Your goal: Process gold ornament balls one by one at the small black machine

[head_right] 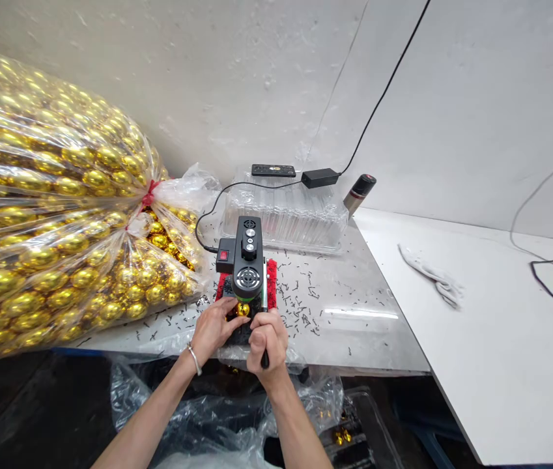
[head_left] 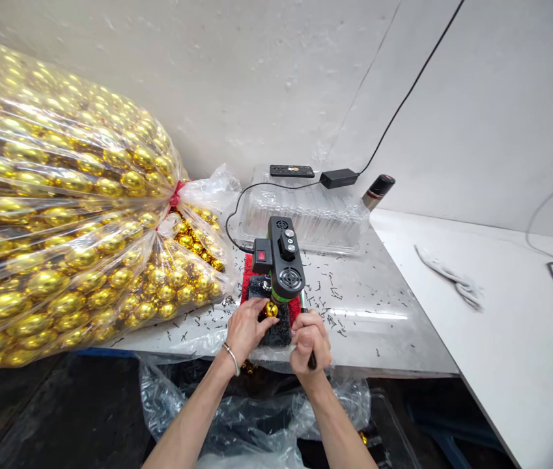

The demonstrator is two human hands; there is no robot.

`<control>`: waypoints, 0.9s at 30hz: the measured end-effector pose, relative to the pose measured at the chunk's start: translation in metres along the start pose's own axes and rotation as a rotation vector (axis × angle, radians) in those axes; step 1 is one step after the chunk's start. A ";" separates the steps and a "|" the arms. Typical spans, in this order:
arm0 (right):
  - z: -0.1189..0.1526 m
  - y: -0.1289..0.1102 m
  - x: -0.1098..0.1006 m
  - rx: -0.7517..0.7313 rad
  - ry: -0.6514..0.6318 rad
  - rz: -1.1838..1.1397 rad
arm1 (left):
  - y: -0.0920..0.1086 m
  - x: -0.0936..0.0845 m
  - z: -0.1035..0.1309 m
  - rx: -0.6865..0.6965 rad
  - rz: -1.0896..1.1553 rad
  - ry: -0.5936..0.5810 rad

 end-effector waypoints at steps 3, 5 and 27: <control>-0.030 -0.017 -0.008 0.113 -0.018 -0.028 | 0.007 -0.009 0.005 -0.031 0.080 0.032; -0.045 -0.025 -0.012 0.177 -0.057 -0.024 | 0.011 -0.020 0.018 -0.060 0.139 0.061; -0.039 -0.031 -0.007 0.136 -0.025 0.005 | -0.013 -0.029 0.095 -0.707 1.185 -0.150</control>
Point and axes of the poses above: each hand's wrist, its own z-axis away from the middle knuckle, its own x-axis out of the palm, y = z × x, the point moved 2 cm from there along -z, towards the middle knuckle, and after that the axes turned 1 degree about y, right-handed, at the moved point
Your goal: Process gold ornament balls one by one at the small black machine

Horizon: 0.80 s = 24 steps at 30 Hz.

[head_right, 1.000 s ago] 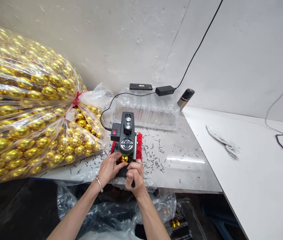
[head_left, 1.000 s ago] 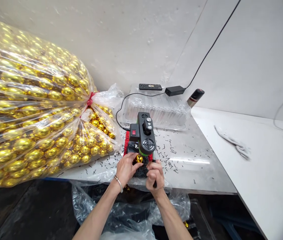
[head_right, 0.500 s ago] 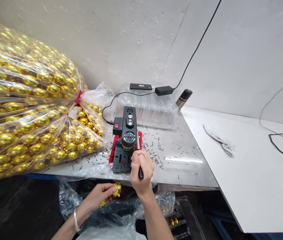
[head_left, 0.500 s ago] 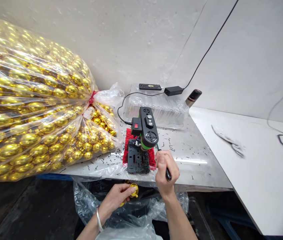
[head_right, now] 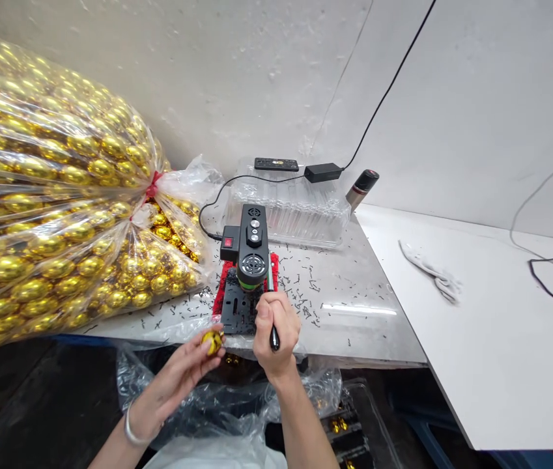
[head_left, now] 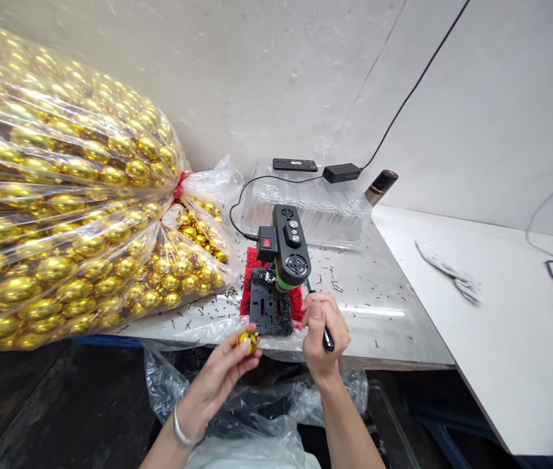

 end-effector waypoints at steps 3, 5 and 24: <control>0.000 0.001 0.000 -0.013 -0.012 0.001 | 0.022 0.017 -0.025 0.150 -0.071 0.029; 0.001 0.001 -0.001 -0.032 -0.029 0.001 | 0.029 0.024 -0.043 0.263 -0.169 0.074; 0.006 0.008 -0.002 -0.094 -0.062 -0.017 | 0.026 0.039 -0.077 0.895 -1.473 0.106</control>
Point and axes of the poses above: each hand's wrist, its own z-axis away from the middle knuckle, its own x-axis out of the palm, y = z × x, the point moved 2 cm from there along -z, towards the middle knuckle, and after that the axes turned 1 degree about y, right-handed, at the moved point
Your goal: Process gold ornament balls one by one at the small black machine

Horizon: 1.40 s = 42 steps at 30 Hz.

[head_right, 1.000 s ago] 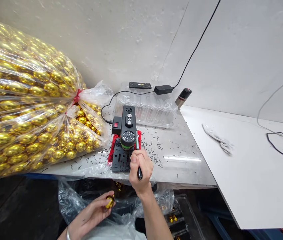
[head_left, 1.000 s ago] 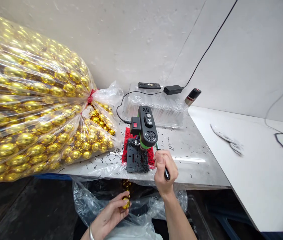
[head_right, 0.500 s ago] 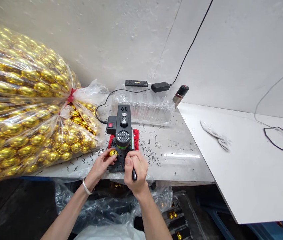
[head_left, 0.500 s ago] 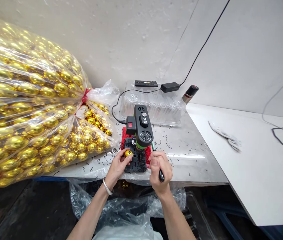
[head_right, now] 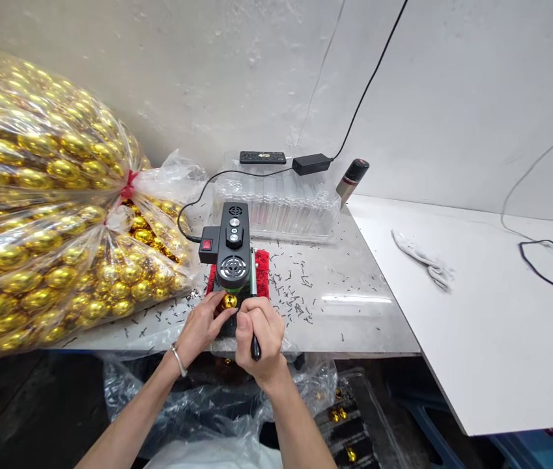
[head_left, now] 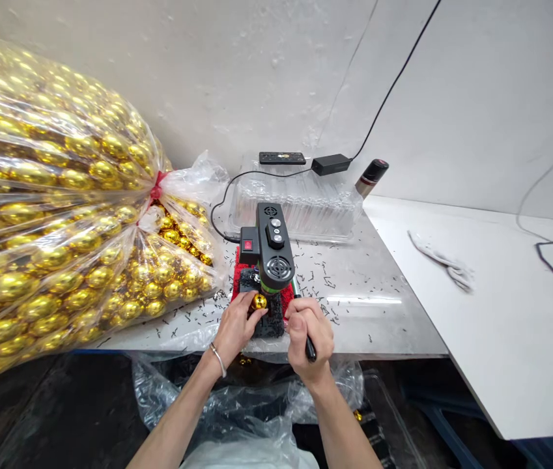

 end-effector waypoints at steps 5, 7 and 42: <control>0.000 -0.001 -0.001 0.006 -0.011 0.012 | -0.005 0.006 0.002 0.102 -0.114 0.037; -0.001 -0.001 -0.001 0.006 -0.017 0.018 | -0.006 0.008 0.003 0.089 -0.137 0.055; -0.002 0.006 0.003 0.064 0.086 -0.020 | -0.010 0.011 0.003 0.058 -0.019 0.125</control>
Point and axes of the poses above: each hand's wrist, its own z-axis away from the middle knuckle, its own x-axis out of the palm, y = z × x, the point moved 2 cm from there along -z, towards the middle knuckle, and after that the axes turned 1 degree about y, right-handed, at the moved point
